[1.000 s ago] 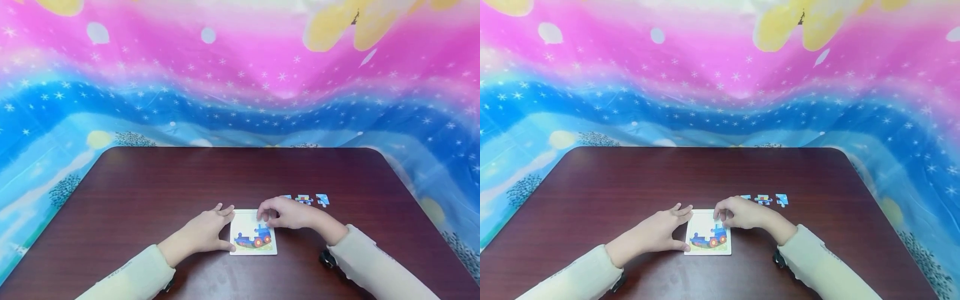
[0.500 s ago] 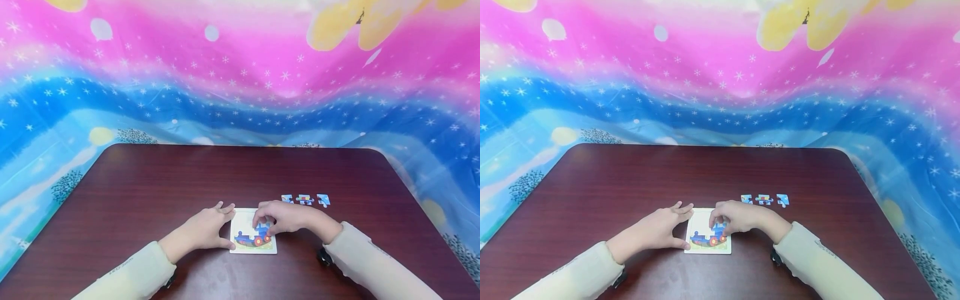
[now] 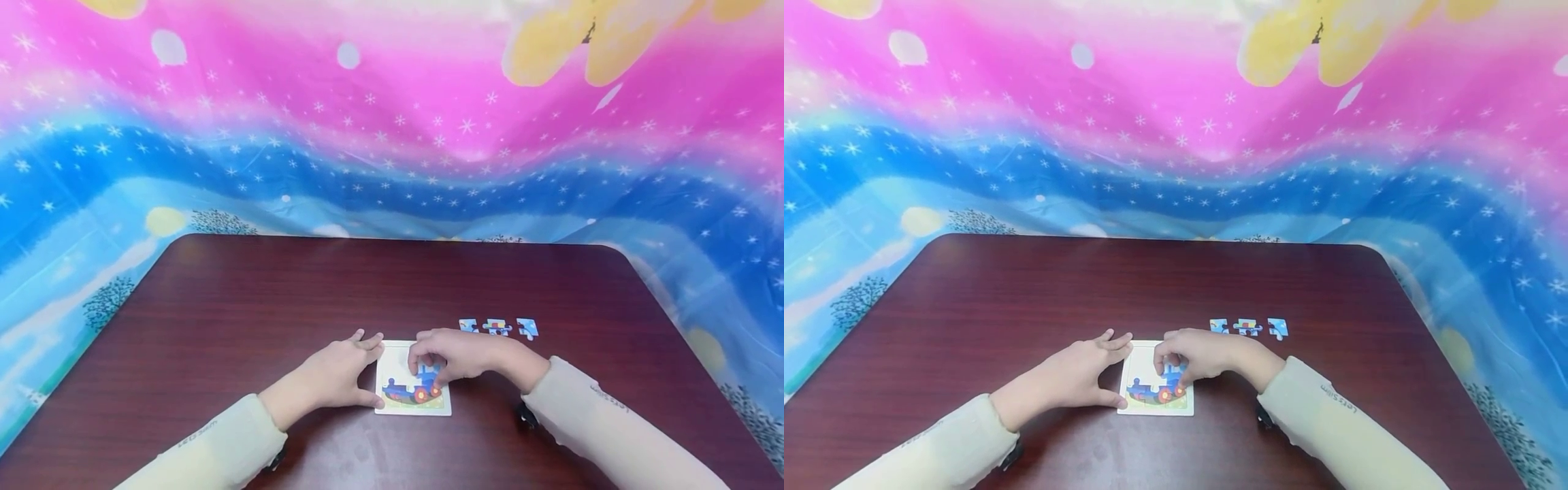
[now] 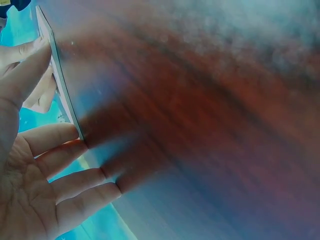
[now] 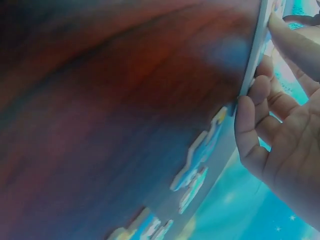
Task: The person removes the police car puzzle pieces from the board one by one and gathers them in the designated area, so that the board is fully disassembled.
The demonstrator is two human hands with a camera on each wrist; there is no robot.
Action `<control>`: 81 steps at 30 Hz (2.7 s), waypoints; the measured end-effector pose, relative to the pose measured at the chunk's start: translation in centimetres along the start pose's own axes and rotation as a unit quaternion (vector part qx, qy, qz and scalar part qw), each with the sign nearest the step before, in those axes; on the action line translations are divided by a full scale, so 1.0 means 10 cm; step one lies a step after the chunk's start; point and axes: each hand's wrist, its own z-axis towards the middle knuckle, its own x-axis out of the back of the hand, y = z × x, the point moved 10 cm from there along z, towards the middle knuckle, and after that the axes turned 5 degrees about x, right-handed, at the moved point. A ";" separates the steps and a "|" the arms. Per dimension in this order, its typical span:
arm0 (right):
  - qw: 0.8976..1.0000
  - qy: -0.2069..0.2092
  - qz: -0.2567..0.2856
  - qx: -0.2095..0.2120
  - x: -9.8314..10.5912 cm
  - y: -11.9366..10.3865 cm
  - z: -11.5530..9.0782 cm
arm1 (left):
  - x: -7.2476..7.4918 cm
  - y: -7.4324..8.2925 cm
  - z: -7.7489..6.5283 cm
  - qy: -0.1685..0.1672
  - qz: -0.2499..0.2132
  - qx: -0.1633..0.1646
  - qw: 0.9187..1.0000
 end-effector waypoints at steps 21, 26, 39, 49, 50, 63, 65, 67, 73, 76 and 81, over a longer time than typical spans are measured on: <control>1.000 0.001 0.016 0.002 -0.04 0.02 -0.05 | 0.00 0.00 -0.01 -0.007 -0.011 0.004 1.000; 1.000 0.000 0.009 0.003 -0.04 0.03 -0.06 | -0.01 0.00 0.00 -0.008 -0.011 0.004 1.000; 1.000 0.006 0.011 0.015 -0.04 -0.01 -0.07 | -0.01 0.00 0.02 -0.007 -0.003 0.004 1.000; 0.999 0.020 0.019 0.021 -0.01 -0.01 -0.07 | -0.02 -0.01 0.02 -0.009 -0.003 0.007 1.000; 0.999 0.022 0.021 0.021 -0.01 -0.01 -0.07 | -0.03 -0.01 0.02 -0.009 -0.002 0.007 1.000; 0.997 0.045 0.060 -0.021 0.05 0.07 -0.10 | -0.01 -0.01 0.02 -0.006 -0.001 0.009 1.000; 0.997 0.045 0.062 -0.028 0.05 0.09 -0.10 | -0.01 -0.01 0.02 -0.006 0.001 0.008 1.000; 0.997 0.046 0.064 -0.023 0.05 0.09 -0.11 | -0.01 -0.01 0.02 -0.004 0.002 0.005 1.000; 0.995 0.052 0.084 -0.009 0.05 0.11 -0.10 | -0.02 0.00 0.03 -0.001 0.005 0.000 1.000; 0.994 0.055 0.096 -0.006 0.06 0.11 -0.09 | -0.02 0.00 0.02 -0.002 0.006 0.003 1.000; 0.992 0.068 0.110 0.004 0.11 0.10 -0.10 | -0.02 0.00 0.02 -0.004 0.005 0.005 1.000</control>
